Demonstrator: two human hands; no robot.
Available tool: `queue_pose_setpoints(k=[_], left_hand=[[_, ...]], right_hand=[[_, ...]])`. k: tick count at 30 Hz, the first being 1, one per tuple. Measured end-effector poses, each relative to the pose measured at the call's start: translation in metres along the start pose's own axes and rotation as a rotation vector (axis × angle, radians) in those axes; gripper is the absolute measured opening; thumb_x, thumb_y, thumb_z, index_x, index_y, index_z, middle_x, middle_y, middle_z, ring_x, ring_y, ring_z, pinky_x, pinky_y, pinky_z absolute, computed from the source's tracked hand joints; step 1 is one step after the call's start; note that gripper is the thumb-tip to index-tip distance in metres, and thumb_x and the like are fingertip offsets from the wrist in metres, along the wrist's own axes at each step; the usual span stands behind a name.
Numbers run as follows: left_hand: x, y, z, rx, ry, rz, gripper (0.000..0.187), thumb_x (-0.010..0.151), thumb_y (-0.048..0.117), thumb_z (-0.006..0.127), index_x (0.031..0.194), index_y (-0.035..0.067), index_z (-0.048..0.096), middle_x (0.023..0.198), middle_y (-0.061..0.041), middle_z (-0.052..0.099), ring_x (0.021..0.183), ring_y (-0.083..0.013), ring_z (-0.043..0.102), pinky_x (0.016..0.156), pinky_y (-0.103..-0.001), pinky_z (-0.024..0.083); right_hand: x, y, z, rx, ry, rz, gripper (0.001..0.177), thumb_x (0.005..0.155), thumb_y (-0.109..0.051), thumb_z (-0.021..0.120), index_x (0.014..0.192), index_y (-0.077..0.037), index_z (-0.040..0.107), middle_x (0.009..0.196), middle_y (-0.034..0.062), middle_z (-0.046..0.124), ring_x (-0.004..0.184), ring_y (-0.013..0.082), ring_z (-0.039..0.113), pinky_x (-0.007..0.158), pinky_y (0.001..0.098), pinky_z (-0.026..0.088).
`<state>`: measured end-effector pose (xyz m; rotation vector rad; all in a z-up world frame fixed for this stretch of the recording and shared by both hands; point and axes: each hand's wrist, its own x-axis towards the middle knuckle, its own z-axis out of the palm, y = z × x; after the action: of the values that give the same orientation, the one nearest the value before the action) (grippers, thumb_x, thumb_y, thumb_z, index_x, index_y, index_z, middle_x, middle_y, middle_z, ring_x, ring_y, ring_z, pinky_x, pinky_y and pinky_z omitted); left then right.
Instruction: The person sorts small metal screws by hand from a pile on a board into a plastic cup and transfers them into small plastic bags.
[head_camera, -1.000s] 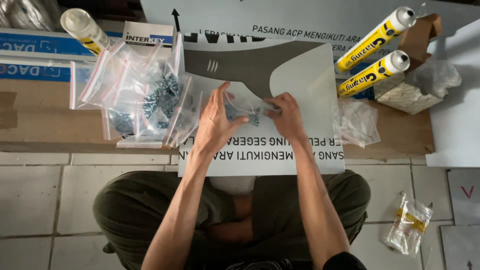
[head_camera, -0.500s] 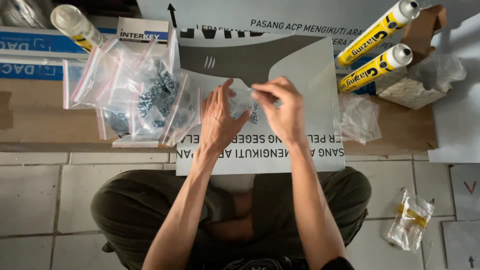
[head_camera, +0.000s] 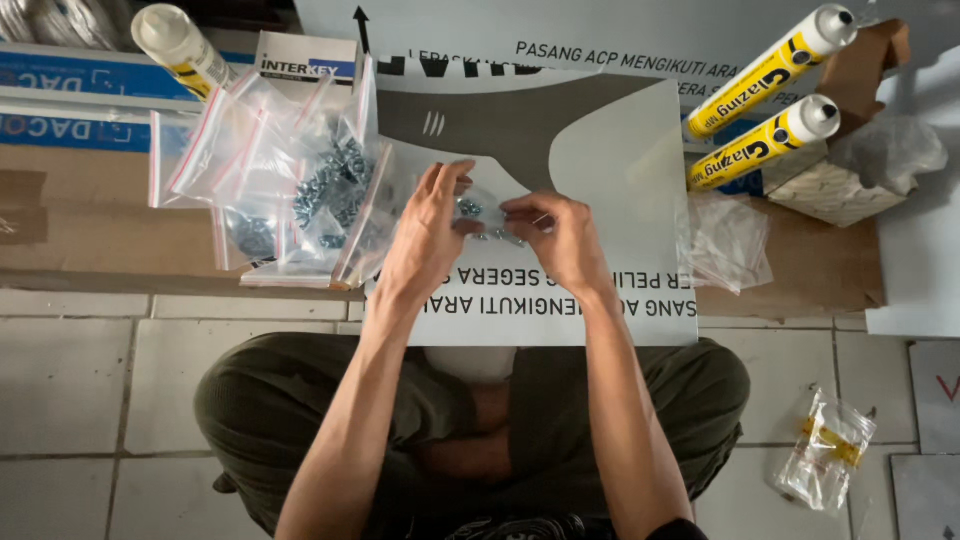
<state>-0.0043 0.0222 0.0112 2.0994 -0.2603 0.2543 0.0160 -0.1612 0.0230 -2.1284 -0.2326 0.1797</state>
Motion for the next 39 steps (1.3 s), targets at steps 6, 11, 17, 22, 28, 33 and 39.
queue_pose_setpoints(k=[6,11,17,22,28,33,39], left_hand=[[0.003,-0.003,-0.008,0.120,-0.019,-0.003,0.063,0.072,0.014,0.082,0.126,-0.002,0.054,0.099,-0.014,0.059,0.092,-0.0333,0.068,0.080,-0.044,0.056],[0.007,0.015,-0.016,-0.006,-0.023,-0.095,0.055,0.072,0.014,0.082,0.118,-0.005,0.057,0.094,-0.018,0.060,0.093,-0.0385,0.070,0.081,-0.047,0.057],[-0.001,0.001,-0.031,0.015,-0.017,-0.085,0.017,0.086,0.007,0.073,0.102,0.000,0.069,0.087,-0.013,0.063,0.084,-0.0339,0.072,0.071,-0.038,0.059],[-0.003,0.005,-0.031,-0.025,0.022,-0.090,0.003,0.089,0.002,0.069,0.091,0.001,0.071,0.083,-0.012,0.064,0.079,-0.0311,0.072,0.067,-0.036,0.057],[-0.002,0.008,-0.024,0.115,0.021,-0.069,0.009,0.090,0.001,0.067,0.083,0.003,0.071,0.081,-0.008,0.062,0.075,-0.0259,0.068,0.067,-0.037,0.056],[-0.002,0.019,-0.024,0.195,0.018,-0.091,0.008,0.088,-0.001,0.068,0.080,0.002,0.070,0.079,-0.007,0.062,0.075,-0.0255,0.068,0.068,-0.037,0.056],[-0.004,0.020,-0.020,0.190,0.016,-0.057,0.009,0.089,0.005,0.068,0.080,0.006,0.070,0.081,-0.005,0.062,0.077,-0.0259,0.067,0.071,-0.039,0.052]], right_hand=[[0.000,-0.021,-0.005,0.043,-0.061,-0.167,0.032,0.074,0.000,0.081,0.104,-0.009,0.075,0.090,0.0110,0.071,0.084,0.0217,0.068,0.074,0.0296,0.056],[0.001,-0.022,-0.003,0.066,-0.036,-0.164,0.019,0.082,0.003,0.075,0.100,-0.003,0.075,0.083,0.0155,0.070,0.080,0.0287,0.070,0.071,0.0346,0.057],[0.012,0.002,0.001,0.075,0.117,-0.253,0.012,0.084,-0.004,0.079,0.091,-0.014,0.077,0.081,0.0023,0.071,0.075,0.0129,0.067,0.066,0.0232,0.055],[0.011,-0.004,0.002,0.035,0.140,-0.276,0.012,0.082,-0.005,0.081,0.091,-0.012,0.076,0.081,0.0031,0.071,0.075,0.0149,0.067,0.067,0.0248,0.055],[0.006,-0.031,0.000,-0.149,0.070,-0.387,0.017,0.079,-0.008,0.083,0.093,-0.013,0.075,0.085,0.0034,0.068,0.088,0.0220,0.063,0.080,0.0316,0.050],[0.011,-0.029,0.013,-0.161,0.030,-0.375,0.009,0.083,-0.011,0.079,0.089,-0.012,0.073,0.083,0.0031,0.064,0.092,0.0231,0.056,0.086,0.0341,0.047],[0.016,-0.005,0.031,-0.346,0.172,-0.511,0.010,0.087,-0.012,0.071,0.080,-0.014,0.065,0.075,-0.0029,0.054,0.086,0.0206,0.049,0.079,0.0330,0.041]])
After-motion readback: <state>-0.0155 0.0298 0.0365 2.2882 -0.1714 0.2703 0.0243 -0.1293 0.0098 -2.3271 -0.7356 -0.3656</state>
